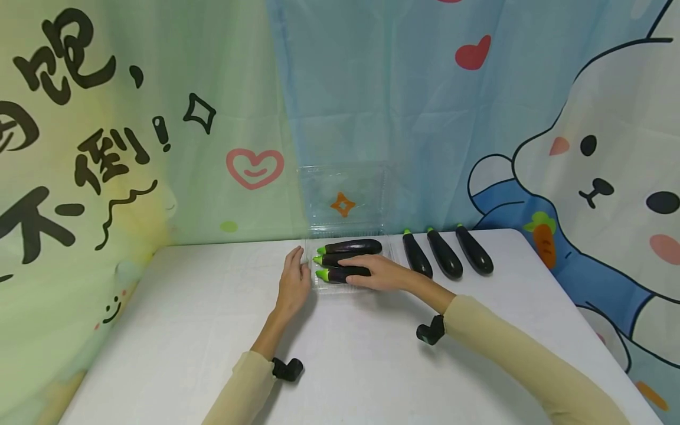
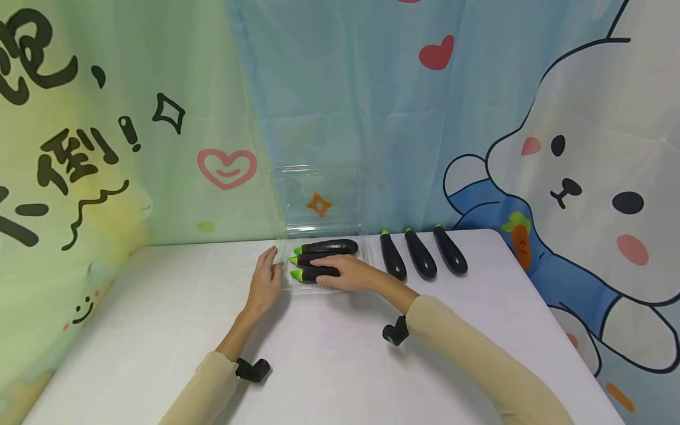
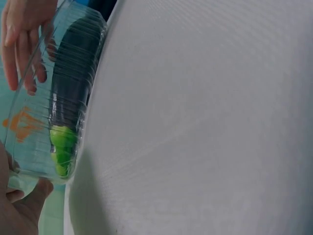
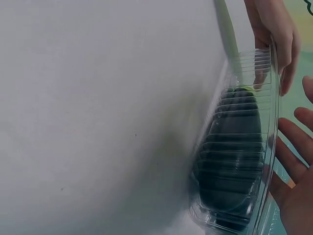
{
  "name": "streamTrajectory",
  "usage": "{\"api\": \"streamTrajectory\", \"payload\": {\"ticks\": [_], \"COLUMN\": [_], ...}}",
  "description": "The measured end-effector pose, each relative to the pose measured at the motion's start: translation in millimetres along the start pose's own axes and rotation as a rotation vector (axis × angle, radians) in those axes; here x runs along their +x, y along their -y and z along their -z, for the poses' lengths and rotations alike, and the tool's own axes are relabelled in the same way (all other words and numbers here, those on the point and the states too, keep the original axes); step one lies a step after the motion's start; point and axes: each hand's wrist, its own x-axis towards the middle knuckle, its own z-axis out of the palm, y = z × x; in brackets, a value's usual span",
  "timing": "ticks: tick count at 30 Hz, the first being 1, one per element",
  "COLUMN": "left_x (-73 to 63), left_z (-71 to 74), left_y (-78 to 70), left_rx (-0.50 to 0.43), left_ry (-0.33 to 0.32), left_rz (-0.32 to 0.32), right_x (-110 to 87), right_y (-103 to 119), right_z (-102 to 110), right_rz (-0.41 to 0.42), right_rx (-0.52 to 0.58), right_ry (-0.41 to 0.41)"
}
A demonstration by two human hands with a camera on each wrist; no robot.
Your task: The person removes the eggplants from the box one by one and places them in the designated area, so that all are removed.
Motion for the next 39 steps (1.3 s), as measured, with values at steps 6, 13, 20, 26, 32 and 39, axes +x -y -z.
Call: {"api": "streamTrajectory", "payload": {"ticks": [6,13,20,26,32,39], "left_x": [0.1,-0.1,-0.1,-0.7,-0.8,-0.5], "left_z": [-1.0,-1.4,-0.7,-0.2,0.0,0.8], "left_y": [0.4,1.1,1.3,1.0,0.4,-0.9], "left_rx": [-0.005,0.002,0.004,-0.003,-0.015,-0.004], "left_ry": [0.001,0.0,-0.003,-0.001,0.002,0.003], "left_rz": [0.001,-0.004,0.0,0.002,0.003,-0.001], "right_x": [5.9,8.9,16.0,24.1,29.2,35.6], "right_y": [-1,-2,-6,-11,-15,-19], "right_z": [-2,-4,-5,-7,-5,-5], "right_rz": [0.017,0.038,0.035,-0.007,0.012,0.01], "right_rx": [0.009,0.011,0.028,0.04,0.046,0.072], "right_ry": [0.014,0.019,0.04,0.075,0.088,0.148]}}
